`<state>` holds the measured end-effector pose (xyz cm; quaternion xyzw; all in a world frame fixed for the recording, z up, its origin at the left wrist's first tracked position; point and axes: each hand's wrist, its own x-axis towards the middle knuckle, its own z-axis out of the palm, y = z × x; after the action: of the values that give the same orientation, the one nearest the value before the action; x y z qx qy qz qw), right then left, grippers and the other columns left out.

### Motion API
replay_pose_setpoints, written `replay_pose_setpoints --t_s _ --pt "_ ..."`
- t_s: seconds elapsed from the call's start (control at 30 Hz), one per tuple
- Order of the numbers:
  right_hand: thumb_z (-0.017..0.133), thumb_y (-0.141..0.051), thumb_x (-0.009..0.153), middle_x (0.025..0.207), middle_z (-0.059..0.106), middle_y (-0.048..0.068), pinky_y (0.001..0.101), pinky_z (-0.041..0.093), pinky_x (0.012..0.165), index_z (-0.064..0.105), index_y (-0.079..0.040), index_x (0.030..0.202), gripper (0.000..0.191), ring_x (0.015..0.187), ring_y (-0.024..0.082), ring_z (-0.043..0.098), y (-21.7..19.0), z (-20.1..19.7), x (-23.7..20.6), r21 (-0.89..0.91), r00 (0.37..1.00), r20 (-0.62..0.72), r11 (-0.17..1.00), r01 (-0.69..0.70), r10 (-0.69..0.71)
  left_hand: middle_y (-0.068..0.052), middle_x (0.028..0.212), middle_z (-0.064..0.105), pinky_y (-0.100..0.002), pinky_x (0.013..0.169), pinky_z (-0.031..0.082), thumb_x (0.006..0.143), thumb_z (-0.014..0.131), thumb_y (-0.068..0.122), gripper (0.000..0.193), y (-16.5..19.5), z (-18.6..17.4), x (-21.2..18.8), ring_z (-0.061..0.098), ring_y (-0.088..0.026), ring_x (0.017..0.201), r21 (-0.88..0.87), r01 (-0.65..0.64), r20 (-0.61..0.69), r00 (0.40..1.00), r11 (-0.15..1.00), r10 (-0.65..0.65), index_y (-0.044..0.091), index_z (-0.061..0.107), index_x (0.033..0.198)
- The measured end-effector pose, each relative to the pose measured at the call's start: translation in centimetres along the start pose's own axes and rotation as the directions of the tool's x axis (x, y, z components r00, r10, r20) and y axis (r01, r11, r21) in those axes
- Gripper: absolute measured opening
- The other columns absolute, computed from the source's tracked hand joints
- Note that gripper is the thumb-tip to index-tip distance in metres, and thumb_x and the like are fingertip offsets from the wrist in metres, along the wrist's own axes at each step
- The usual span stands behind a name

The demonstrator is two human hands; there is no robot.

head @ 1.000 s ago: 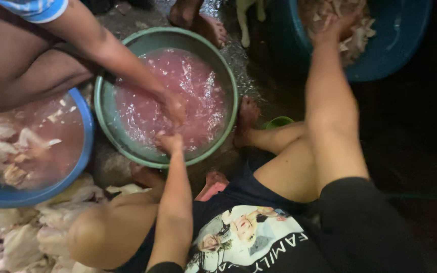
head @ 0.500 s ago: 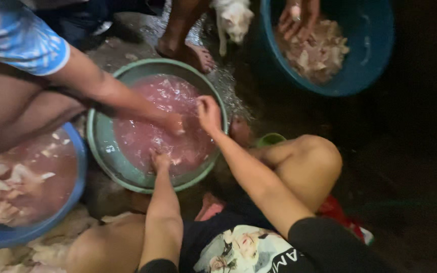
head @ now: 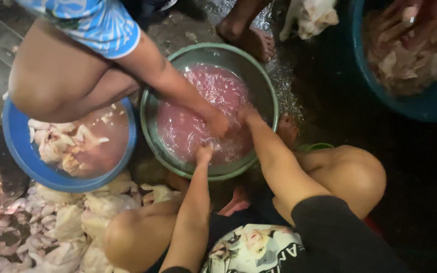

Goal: The person sits on the floor and washes chicken parts by hand in a green basin filled with pinkish water. They repeatedly submerge, rub, and rinse the pieces, occasionally transferring them to a blue basin nearby.

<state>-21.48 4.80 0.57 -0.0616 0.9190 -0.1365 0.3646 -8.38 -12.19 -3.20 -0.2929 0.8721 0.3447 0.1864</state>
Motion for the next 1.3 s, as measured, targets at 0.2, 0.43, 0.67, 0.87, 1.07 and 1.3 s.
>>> replay_pose_setpoints --t_s 0.2,0.43,0.67,0.87,1.07,1.3 --pt "0.069 -0.034 0.086 0.128 0.064 0.021 0.0465 0.051 0.098 0.07 -0.005 0.119 0.044 0.116 0.036 0.064 -2.5 5.9 -5.3 -0.113 0.984 0.149 0.987 0.116 -0.099 -0.023 0.135 0.064 -0.048 0.116 0.041 0.098 0.052 0.036 0.043 -0.2 -0.8 -1.7 0.058 -0.042 0.129 -0.053 0.06 -0.052 0.997 0.997 -0.063 0.007 0.067 0.126" --pt "0.075 -0.032 0.079 0.109 0.073 0.023 0.0476 0.056 0.087 0.076 -0.002 0.104 0.039 0.099 0.035 0.072 -6.2 9.9 -9.8 0.067 0.932 0.172 0.948 0.31 -0.317 -0.023 0.12 0.07 -0.047 0.105 0.048 0.099 0.053 0.036 0.038 -0.4 -1.0 -5.2 0.065 -0.04 0.116 -0.217 -0.073 -0.039 0.997 0.973 0.066 0.005 0.072 0.112" --pt "0.068 -0.027 0.085 0.116 0.072 0.024 0.0493 0.054 0.092 0.072 -0.007 0.118 0.039 0.106 0.04 0.07 -6.7 11.3 -11.9 0.296 0.934 -0.107 0.886 0.358 -0.342 -0.021 0.1 0.076 -0.046 0.091 0.057 0.096 0.056 0.032 0.035 0.0 -1.1 -7.7 0.074 -0.037 0.097 -0.402 -0.142 -0.081 0.99 0.904 0.12 0.003 0.077 0.095" --pt "0.067 -0.017 0.092 0.126 0.067 0.021 0.0509 0.045 0.105 0.07 -0.008 0.126 0.034 0.121 0.043 0.057 -6.7 12.2 -13.0 0.012 0.764 -0.503 0.881 0.474 -0.404 -0.021 0.097 0.074 -0.047 0.086 0.054 0.085 0.066 0.021 0.021 0.4 -3.9 -8.2 0.07 -0.039 0.095 -0.388 -0.142 -0.334 0.943 0.911 0.004 0.008 0.077 0.098" --pt "0.076 -0.024 0.088 0.145 0.048 0.033 0.06 0.031 0.11 0.07 -0.003 0.123 0.041 0.134 0.048 0.043 -6.4 14.9 -12.0 -0.213 0.559 -0.653 0.832 0.512 -0.511 -0.019 0.123 0.068 -0.051 0.096 0.05 0.089 0.059 0.033 0.039 -0.1 -15.0 -2.7 0.063 -0.04 0.115 -0.44 0.061 -0.305 0.928 0.896 -0.213 0.01 0.071 0.118" --pt "0.07 -0.022 0.098 0.159 0.042 0.02 0.0503 0.045 0.114 0.066 -0.005 0.124 0.032 0.145 0.039 0.044 -12.0 12.3 -6.7 0.118 0.617 -0.555 0.682 0.722 -0.557 -0.022 0.139 0.063 -0.047 0.109 0.046 0.094 0.057 0.04 0.05 -5.5 -30.5 9.8 0.059 -0.041 0.129 -0.332 0.211 -0.323 0.89 0.919 -0.321 0.007 0.07 0.129"
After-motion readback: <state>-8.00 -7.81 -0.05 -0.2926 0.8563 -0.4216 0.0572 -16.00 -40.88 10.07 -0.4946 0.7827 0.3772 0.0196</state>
